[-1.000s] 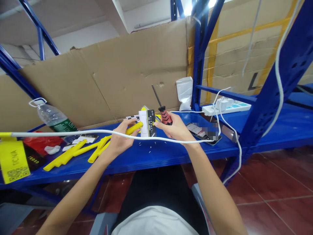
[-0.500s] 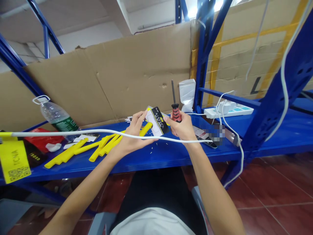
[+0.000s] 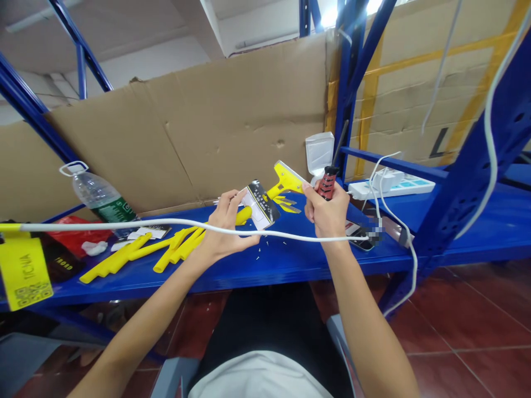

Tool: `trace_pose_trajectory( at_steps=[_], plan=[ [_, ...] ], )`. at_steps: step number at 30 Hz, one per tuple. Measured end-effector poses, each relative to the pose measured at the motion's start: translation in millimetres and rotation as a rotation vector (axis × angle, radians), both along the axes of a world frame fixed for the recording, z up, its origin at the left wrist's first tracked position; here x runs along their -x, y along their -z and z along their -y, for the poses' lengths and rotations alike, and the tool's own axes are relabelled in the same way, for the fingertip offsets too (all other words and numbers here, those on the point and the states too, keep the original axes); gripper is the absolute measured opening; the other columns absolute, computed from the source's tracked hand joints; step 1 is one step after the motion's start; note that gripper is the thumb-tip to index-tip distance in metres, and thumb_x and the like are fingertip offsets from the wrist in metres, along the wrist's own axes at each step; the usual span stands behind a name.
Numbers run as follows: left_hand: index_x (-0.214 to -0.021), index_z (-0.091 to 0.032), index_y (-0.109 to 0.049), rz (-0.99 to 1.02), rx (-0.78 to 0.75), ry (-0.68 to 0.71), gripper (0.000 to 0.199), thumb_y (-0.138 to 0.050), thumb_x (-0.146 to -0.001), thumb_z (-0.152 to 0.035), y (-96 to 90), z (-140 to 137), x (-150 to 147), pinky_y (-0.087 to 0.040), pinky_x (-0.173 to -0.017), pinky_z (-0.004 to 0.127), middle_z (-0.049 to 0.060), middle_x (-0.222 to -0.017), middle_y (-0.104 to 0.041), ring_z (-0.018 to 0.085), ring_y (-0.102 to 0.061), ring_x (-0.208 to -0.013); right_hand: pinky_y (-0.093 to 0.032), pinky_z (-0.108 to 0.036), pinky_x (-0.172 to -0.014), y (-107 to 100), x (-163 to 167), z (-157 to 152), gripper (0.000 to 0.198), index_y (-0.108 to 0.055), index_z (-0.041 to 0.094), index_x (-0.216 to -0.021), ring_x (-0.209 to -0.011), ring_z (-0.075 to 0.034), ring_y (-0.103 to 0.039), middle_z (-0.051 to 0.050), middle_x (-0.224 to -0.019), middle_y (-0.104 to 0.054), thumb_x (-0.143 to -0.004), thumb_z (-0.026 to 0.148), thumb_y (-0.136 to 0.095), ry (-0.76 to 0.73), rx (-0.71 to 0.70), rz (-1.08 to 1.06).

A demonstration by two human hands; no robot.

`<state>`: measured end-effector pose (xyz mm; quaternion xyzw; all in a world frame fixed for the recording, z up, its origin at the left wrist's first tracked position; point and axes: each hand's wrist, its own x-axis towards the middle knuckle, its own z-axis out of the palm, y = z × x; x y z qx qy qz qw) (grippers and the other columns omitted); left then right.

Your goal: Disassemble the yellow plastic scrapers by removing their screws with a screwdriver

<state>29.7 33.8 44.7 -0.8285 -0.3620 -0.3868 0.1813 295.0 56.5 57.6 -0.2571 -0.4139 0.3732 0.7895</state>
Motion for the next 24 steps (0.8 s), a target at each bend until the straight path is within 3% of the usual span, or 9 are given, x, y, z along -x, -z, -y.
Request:
trace_pose_trajectory(
  at_steps=[8,16,21,24],
  plan=[
    [-0.179,-0.028,-0.034,-0.100,-0.027,0.015,0.112,-0.090,-0.087,-0.056,1.9,-11.3,5.7,-0.057,-0.120,0.068,0.023,-0.163,-0.054,0.048,-0.057,-0.151,-0.026,-0.022,-0.031,4.5,-12.2,-8.9,0.057,-0.055,0.027,-0.076,-0.030,-0.008,-0.036,0.014,-0.044,-0.041,-0.064,0.040,-0.109,0.065,-0.007,-0.067],
    [-0.174,-0.024,-0.041,-0.155,-0.015,0.065,0.099,-0.084,-0.091,-0.057,-3.5,-22.1,18.1,-0.060,-0.115,0.066,0.023,-0.156,-0.059,0.046,-0.062,-0.142,-0.027,-0.022,-0.031,11.1,-12.6,-20.6,0.052,-0.054,0.029,-0.078,-0.031,-0.008,-0.035,0.014,-0.045,-0.041,-0.067,0.039,-0.104,0.114,-0.004,-0.112],
    [-0.172,-0.022,-0.042,-0.219,-0.028,0.069,0.099,-0.085,-0.090,-0.057,-12.9,-22.5,15.1,-0.060,-0.113,0.066,0.024,-0.155,-0.059,0.046,-0.061,-0.139,-0.028,-0.021,-0.031,9.9,-10.9,-21.7,0.054,-0.054,0.029,-0.077,-0.031,-0.008,-0.036,0.015,-0.045,-0.041,-0.065,0.043,-0.106,0.163,-0.024,-0.150],
    [-0.172,-0.023,-0.041,-0.174,-0.046,0.024,0.103,-0.089,-0.087,-0.056,-7.4,-19.8,8.6,-0.060,-0.113,0.066,0.024,-0.157,-0.057,0.047,-0.060,-0.141,-0.030,-0.021,-0.031,9.5,-13.2,-22.4,0.053,-0.054,0.028,-0.077,-0.031,-0.008,-0.038,0.015,-0.046,-0.041,-0.065,0.039,-0.105,0.175,-0.028,-0.174]
  ],
)
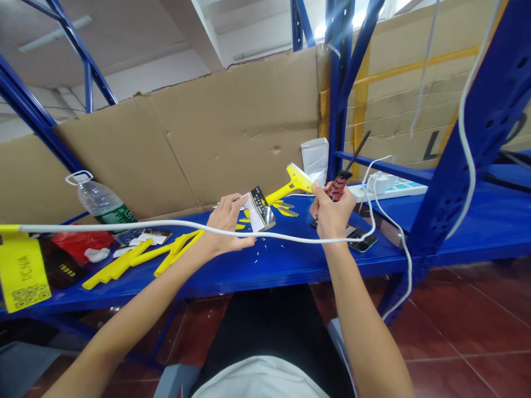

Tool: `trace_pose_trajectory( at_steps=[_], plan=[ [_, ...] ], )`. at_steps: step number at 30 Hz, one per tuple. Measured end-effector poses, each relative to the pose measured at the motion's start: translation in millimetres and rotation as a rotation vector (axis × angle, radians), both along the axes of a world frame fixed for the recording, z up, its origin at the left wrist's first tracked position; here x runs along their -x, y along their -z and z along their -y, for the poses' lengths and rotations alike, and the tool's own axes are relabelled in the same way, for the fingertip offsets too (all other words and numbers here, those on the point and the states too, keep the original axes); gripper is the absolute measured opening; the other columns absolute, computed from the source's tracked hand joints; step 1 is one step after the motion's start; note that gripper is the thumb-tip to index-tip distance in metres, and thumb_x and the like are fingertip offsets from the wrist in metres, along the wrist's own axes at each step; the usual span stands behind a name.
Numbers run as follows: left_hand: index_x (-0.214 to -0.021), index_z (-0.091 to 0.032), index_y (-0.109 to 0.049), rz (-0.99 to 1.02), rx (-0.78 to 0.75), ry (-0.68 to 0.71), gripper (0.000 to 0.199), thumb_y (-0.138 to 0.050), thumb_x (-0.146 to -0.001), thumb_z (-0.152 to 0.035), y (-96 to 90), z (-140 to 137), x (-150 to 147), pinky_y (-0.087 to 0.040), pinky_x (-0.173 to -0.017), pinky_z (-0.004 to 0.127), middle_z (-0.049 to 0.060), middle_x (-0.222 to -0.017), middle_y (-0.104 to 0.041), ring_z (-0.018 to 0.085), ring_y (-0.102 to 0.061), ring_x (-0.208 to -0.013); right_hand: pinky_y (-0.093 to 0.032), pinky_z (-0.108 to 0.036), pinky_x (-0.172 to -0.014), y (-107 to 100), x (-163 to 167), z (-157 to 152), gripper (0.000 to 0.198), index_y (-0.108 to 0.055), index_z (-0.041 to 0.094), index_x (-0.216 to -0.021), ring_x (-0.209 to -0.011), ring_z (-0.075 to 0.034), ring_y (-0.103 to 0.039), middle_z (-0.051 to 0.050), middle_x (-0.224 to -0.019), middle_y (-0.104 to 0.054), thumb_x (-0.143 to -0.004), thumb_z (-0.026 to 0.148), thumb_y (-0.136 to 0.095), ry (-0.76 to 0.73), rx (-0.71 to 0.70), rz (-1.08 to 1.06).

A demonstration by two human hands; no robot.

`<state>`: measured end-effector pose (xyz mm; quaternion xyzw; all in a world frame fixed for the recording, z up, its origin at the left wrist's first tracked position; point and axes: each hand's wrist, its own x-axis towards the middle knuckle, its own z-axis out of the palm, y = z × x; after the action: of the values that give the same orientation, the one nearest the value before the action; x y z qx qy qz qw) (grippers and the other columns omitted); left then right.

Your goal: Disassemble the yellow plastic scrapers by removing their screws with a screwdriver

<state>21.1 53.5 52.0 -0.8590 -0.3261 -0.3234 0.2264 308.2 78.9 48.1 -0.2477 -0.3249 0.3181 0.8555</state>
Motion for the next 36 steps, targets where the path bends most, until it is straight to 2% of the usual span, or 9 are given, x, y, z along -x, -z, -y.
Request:
trace_pose_trajectory(
  at_steps=[4,7,11,15,18,23,28,32,36],
  plan=[
    [-0.170,-0.024,-0.043,0.168,-0.039,-0.104,0.093,-0.086,-0.095,-0.058,17.3,-2.0,-3.3,-0.062,-0.111,0.063,0.021,-0.152,-0.060,0.043,-0.062,-0.137,-0.039,-0.024,-0.033,2.1,-5.6,-3.2,0.055,-0.053,0.028,-0.079,-0.038,-0.014,-0.054,0.012,-0.052,-0.049,-0.066,0.042,-0.105,0.056,-0.022,-0.044],
    [-0.163,-0.022,-0.052,0.229,-0.019,-0.193,0.082,-0.079,-0.102,-0.070,19.1,-14.8,7.2,-0.062,-0.110,0.060,0.021,-0.145,-0.065,0.041,-0.065,-0.133,-0.042,-0.026,-0.034,4.1,-12.1,-6.8,0.058,-0.053,0.028,-0.082,-0.043,-0.018,-0.063,0.009,-0.059,-0.055,-0.071,0.046,-0.106,0.111,-0.051,-0.055],
    [-0.150,-0.018,-0.064,0.224,0.202,-0.518,0.072,-0.063,-0.109,-0.077,-7.0,-54.0,34.5,-0.059,-0.114,0.059,0.025,-0.145,-0.069,0.045,-0.065,-0.139,-0.043,-0.028,-0.033,5.8,-22.7,-12.0,0.059,-0.054,0.029,-0.083,-0.042,-0.017,-0.063,0.010,-0.059,-0.055,-0.070,0.049,-0.108,0.137,-0.073,-0.082],
    [-0.149,-0.009,-0.066,0.172,0.472,-0.865,0.082,-0.042,-0.115,-0.080,-36.0,-105.9,55.5,-0.055,-0.117,0.060,0.036,-0.150,-0.070,0.052,-0.065,-0.147,-0.043,-0.027,-0.032,7.0,-26.5,-15.9,0.061,-0.055,0.028,-0.079,-0.042,-0.018,-0.064,0.009,-0.058,-0.058,-0.065,0.049,-0.111,0.081,-0.074,-0.076],
    [-0.152,0.000,-0.065,0.088,0.557,-0.976,0.091,-0.042,-0.115,-0.080,-42.0,-138.0,61.5,-0.052,-0.121,0.059,0.042,-0.151,-0.070,0.055,-0.066,-0.148,-0.044,-0.027,-0.033,7.7,-22.6,-15.8,0.062,-0.056,0.028,-0.080,-0.041,-0.017,-0.062,0.010,-0.057,-0.057,-0.066,0.051,-0.112,0.059,-0.079,-0.060],
    [-0.162,0.006,-0.061,-0.027,0.637,-1.016,0.103,-0.044,-0.113,-0.083,-32.1,-166.2,65.8,-0.049,-0.125,0.058,0.044,-0.160,-0.064,0.057,-0.062,-0.153,-0.043,-0.026,-0.035,9.0,-14.7,-14.0,0.061,-0.054,0.029,-0.084,-0.043,-0.017,-0.063,0.010,-0.057,-0.054,-0.072,0.052,-0.109,0.043,-0.085,0.035],
    [-0.155,0.002,-0.066,-0.009,0.689,-0.943,0.107,-0.043,-0.109,-0.091,-28.0,-165.6,78.9,-0.053,-0.120,0.053,0.045,-0.161,-0.063,0.055,-0.064,-0.153,-0.041,-0.031,-0.035,13.0,-9.9,-18.3,0.061,-0.054,0.031,-0.085,-0.046,-0.025,-0.070,0.009,-0.057,-0.054,-0.071,0.053,-0.109,0.030,-0.061,0.097],
    [-0.130,-0.011,-0.078,0.073,0.638,-0.786,0.084,-0.041,-0.113,-0.083,-34.2,-136.9,117.4,-0.058,-0.112,0.047,0.032,-0.145,-0.078,0.045,-0.075,-0.138,-0.043,-0.033,-0.038,14.0,-10.1,-18.7,0.064,-0.053,0.032,-0.088,-0.056,-0.031,-0.077,0.007,-0.061,-0.056,-0.071,0.056,-0.109,0.028,-0.069,0.118],
    [-0.116,-0.021,-0.082,0.080,0.676,-0.686,0.063,-0.065,-0.097,-0.078,-37.4,-71.4,187.2,-0.063,-0.103,0.041,0.016,-0.126,-0.087,0.038,-0.081,-0.118,-0.052,-0.034,-0.043,7.9,-12.0,-9.6,0.062,-0.052,0.031,-0.090,-0.063,-0.030,-0.082,0.006,-0.068,-0.059,-0.077,0.057,-0.107,0.001,-0.125,0.134]
  ],
)
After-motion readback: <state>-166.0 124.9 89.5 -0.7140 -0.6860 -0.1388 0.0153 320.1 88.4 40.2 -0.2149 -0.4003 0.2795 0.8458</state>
